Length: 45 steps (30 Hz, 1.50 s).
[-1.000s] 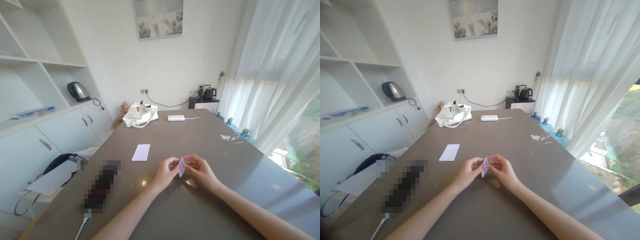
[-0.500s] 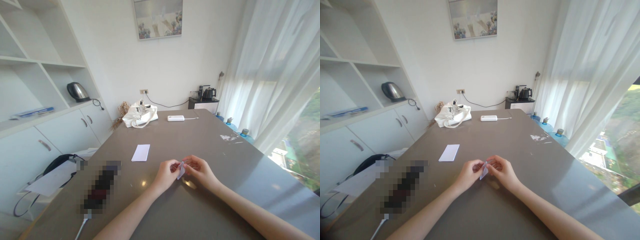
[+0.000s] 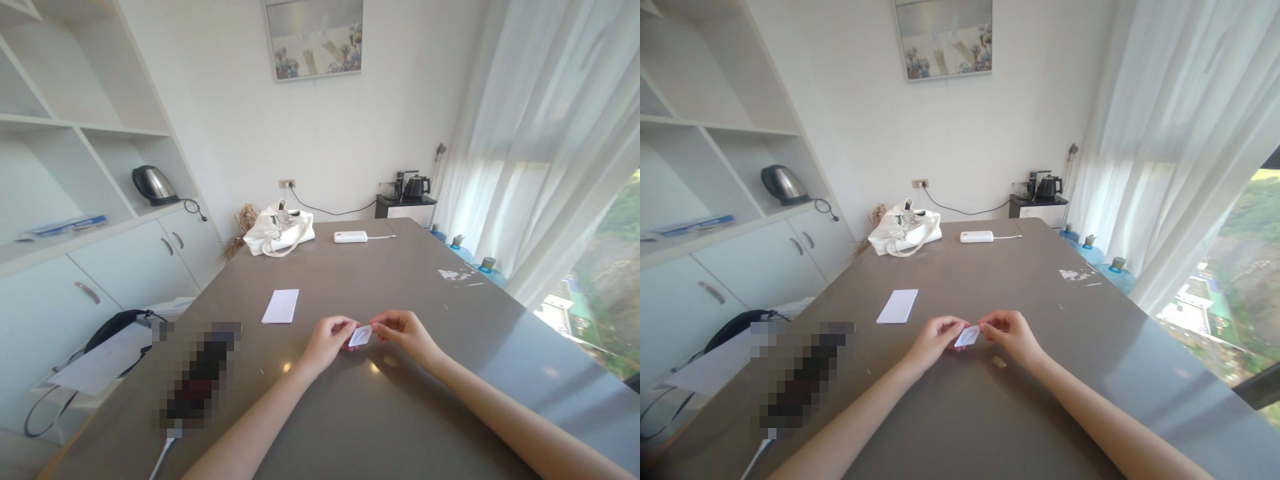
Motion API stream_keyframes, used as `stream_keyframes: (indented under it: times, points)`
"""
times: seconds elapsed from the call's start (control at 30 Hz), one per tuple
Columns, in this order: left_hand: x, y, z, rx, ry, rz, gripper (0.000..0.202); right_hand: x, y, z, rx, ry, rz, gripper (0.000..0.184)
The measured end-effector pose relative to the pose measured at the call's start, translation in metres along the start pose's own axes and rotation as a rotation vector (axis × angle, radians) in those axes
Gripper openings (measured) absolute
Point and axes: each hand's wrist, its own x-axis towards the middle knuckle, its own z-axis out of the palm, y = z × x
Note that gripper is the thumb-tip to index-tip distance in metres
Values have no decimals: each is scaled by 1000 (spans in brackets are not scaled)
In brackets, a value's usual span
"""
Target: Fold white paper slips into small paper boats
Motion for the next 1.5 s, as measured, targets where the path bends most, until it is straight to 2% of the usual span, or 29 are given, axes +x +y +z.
stream_keyframes:
  times: [0.1,0.17,0.3,0.4,0.47,0.53,0.7,1.07,1.5]
  points:
    - [1,1,-2,-11,74,-44,36,5,5,-9,6,51,-7,35]
    - [1,2,-5,0,125,-45,33,11,8,-24,10,124,-12,37]
    - [3,1,-6,-3,147,-54,27,23,21,-80,-66,436,-10,39]
    - [4,0,-5,14,137,-51,25,24,34,-122,-288,740,70,35]
    - [4,1,-3,32,140,-48,23,23,43,-138,-342,819,111,31]
    - [4,1,-3,39,142,-50,22,22,50,-145,-380,838,131,27]
    - [3,2,-4,47,133,-45,20,25,60,-143,-528,820,147,20]
    - [4,1,-5,30,133,-43,20,25,59,-140,-875,727,83,17]
    - [5,0,-7,42,132,-29,20,26,60,-140,-919,678,108,8]
